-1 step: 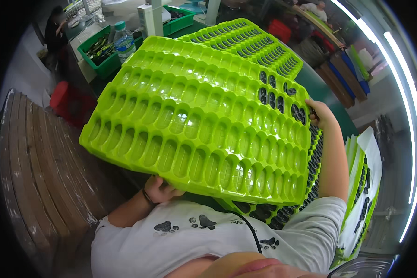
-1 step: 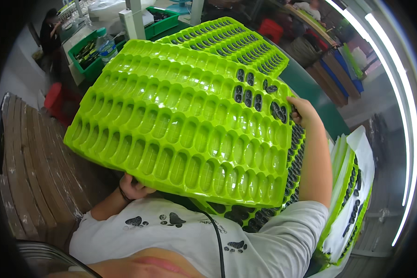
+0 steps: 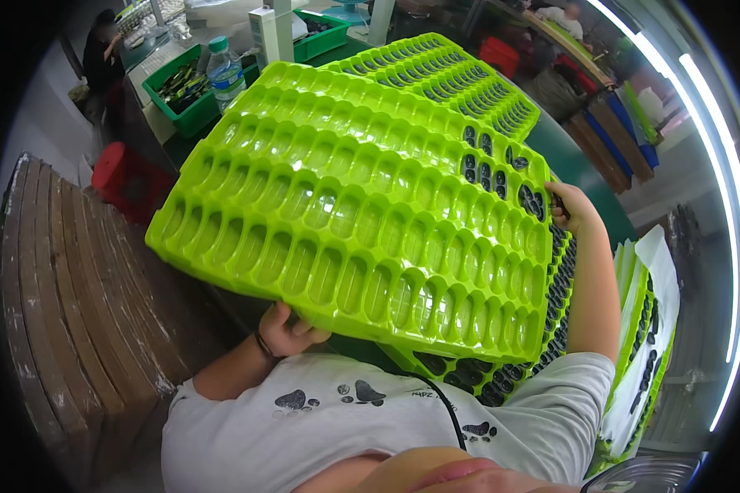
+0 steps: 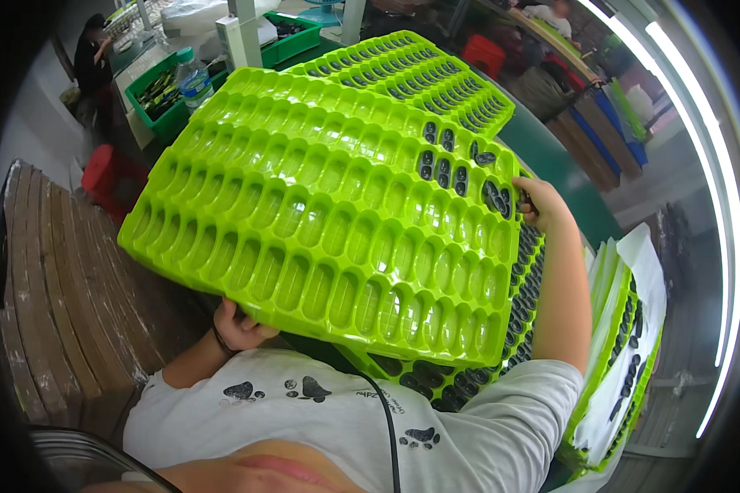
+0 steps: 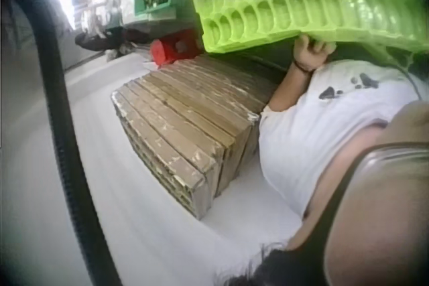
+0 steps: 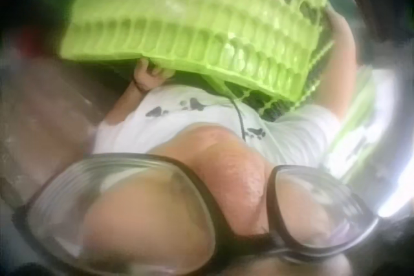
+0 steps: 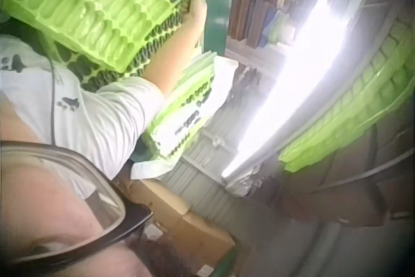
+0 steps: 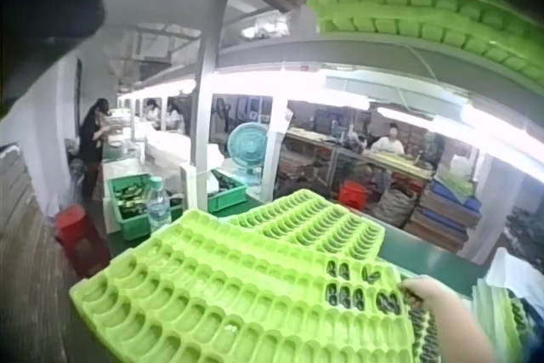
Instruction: Assembling and inspecting small black plastic components from a green tray at a factory workstation.
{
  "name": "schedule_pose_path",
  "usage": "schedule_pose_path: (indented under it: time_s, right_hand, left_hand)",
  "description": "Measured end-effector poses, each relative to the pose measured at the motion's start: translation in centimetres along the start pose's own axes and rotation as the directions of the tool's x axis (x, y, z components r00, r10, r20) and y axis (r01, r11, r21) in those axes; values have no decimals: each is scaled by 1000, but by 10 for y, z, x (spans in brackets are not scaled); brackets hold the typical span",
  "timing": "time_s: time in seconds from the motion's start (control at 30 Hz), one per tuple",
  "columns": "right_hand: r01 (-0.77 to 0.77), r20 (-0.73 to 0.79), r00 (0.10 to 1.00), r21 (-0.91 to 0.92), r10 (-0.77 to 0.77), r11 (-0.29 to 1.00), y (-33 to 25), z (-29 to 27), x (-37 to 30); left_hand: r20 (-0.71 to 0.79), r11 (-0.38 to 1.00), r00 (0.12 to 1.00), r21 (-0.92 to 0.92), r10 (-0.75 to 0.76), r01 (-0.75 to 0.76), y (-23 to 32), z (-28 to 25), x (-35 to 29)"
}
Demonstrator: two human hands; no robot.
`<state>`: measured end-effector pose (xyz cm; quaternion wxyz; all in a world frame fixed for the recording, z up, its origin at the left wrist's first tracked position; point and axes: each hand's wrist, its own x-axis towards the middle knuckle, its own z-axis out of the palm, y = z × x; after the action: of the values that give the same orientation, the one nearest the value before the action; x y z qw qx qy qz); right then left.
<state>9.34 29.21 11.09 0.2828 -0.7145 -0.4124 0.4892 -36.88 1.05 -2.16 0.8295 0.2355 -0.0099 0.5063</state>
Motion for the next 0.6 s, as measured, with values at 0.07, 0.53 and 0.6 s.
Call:
schedule_pose_path:
  time_s: [0.07,0.53,0.6]
  right_hand:
    - [-21,-60,998,54,25,998,15,-9,-19]
    - [39,-186,982,295,17,955,140,-2,-107]
    - [51,-209,978,289,11,956,154,10,-104]
  left_hand:
    - [-137,994,987,77,81,-71,3,16,12]
    - [-446,733,729,672,518,-110,64,70,83]
    - [-406,695,660,673,632,-252,49,106,100]
